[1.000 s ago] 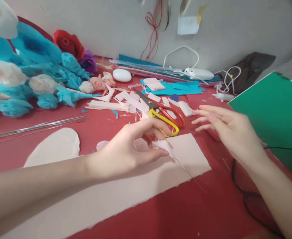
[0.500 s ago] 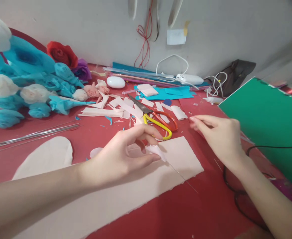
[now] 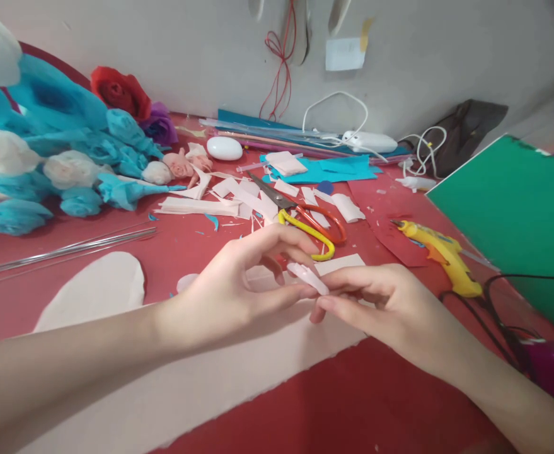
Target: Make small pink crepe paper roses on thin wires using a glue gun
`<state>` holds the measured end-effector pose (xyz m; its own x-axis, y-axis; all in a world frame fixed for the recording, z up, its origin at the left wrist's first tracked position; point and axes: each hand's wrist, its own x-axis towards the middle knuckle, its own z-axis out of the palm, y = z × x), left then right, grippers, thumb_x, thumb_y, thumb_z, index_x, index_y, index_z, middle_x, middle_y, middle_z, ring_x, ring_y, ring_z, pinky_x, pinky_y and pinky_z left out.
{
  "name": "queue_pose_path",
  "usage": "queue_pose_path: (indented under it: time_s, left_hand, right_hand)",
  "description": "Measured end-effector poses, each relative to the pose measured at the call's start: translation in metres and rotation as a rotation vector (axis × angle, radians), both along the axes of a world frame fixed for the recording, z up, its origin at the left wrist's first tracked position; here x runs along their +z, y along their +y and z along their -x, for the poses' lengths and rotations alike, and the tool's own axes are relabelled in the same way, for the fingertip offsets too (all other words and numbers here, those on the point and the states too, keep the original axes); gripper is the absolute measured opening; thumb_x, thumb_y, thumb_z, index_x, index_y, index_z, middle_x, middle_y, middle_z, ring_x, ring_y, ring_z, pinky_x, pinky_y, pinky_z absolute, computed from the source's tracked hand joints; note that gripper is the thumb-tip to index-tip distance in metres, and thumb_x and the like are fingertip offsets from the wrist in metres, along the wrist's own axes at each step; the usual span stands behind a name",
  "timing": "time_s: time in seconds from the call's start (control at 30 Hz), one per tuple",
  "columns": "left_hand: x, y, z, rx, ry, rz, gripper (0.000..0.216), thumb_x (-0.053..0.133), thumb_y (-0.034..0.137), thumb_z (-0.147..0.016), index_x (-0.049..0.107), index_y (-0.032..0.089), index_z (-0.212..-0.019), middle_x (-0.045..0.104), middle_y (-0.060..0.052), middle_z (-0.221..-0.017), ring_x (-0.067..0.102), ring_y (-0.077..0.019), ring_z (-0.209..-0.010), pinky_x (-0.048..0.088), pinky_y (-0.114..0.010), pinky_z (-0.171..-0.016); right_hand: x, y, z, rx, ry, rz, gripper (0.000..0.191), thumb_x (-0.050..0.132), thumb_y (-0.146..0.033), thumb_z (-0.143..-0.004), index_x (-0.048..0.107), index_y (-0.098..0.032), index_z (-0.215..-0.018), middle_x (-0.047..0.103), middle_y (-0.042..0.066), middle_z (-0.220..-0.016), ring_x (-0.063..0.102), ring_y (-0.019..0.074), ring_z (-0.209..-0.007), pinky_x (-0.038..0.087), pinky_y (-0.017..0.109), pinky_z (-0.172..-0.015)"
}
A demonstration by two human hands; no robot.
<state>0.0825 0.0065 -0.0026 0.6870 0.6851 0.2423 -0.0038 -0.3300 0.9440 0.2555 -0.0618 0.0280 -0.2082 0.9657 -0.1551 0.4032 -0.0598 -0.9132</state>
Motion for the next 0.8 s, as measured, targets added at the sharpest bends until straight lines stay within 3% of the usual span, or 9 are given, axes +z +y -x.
queue_pose_path:
  time_s: [0.13, 0.37, 0.6, 0.8]
  left_hand:
    - [0.001, 0.001, -0.001, 0.012, 0.012, 0.03, 0.029, 0.066, 0.021, -0.072, 0.053, 0.02, -0.098, 0.062, -0.001, -0.094, 0.061, -0.0147, -0.086, 0.048, -0.026, -0.073]
    - [0.009, -0.001, -0.002, -0.083, 0.0, 0.063, 0.009, 0.063, 0.022, -0.075, 0.064, 0.018, -0.083, 0.064, 0.0, -0.084, 0.059, -0.014, -0.083, 0.048, -0.024, -0.075]
    - [0.019, -0.009, -0.003, -0.002, -0.049, -0.001, 0.006, 0.064, 0.017, -0.075, 0.068, 0.02, -0.078, 0.062, 0.001, -0.082, 0.059, -0.0114, -0.079, 0.048, -0.022, -0.074]
    - [0.024, -0.013, -0.001, 0.047, -0.052, -0.127, 0.011, 0.063, 0.014, -0.075, 0.069, 0.022, -0.075, 0.061, 0.0, -0.081, 0.059, -0.0115, -0.076, 0.05, -0.021, -0.068]
  right_hand:
    - [-0.001, 0.0, 0.004, -0.085, 0.085, -0.043, 0.023, 0.057, -0.01, -0.077, 0.069, -0.024, -0.092, 0.068, -0.004, -0.08, 0.064, 0.0069, -0.072, 0.051, 0.009, -0.062]
    - [0.003, -0.006, 0.009, -0.183, 0.047, -0.182, 0.02, 0.065, -0.012, -0.072, 0.071, -0.027, -0.083, 0.066, -0.006, -0.066, 0.064, 0.008, -0.064, 0.051, 0.007, -0.056]
    - [0.003, -0.008, 0.013, -0.231, -0.141, -0.444, 0.021, 0.067, -0.012, -0.07, 0.072, -0.029, -0.081, 0.056, -0.007, -0.05, 0.043, 0.0027, -0.036, 0.034, 0.009, -0.032]
    - [0.007, -0.011, 0.014, -0.22, -0.169, -0.472, 0.023, 0.065, -0.008, -0.069, 0.071, -0.027, -0.08, 0.055, -0.008, -0.048, 0.041, 0.0036, -0.037, 0.032, 0.013, -0.032]
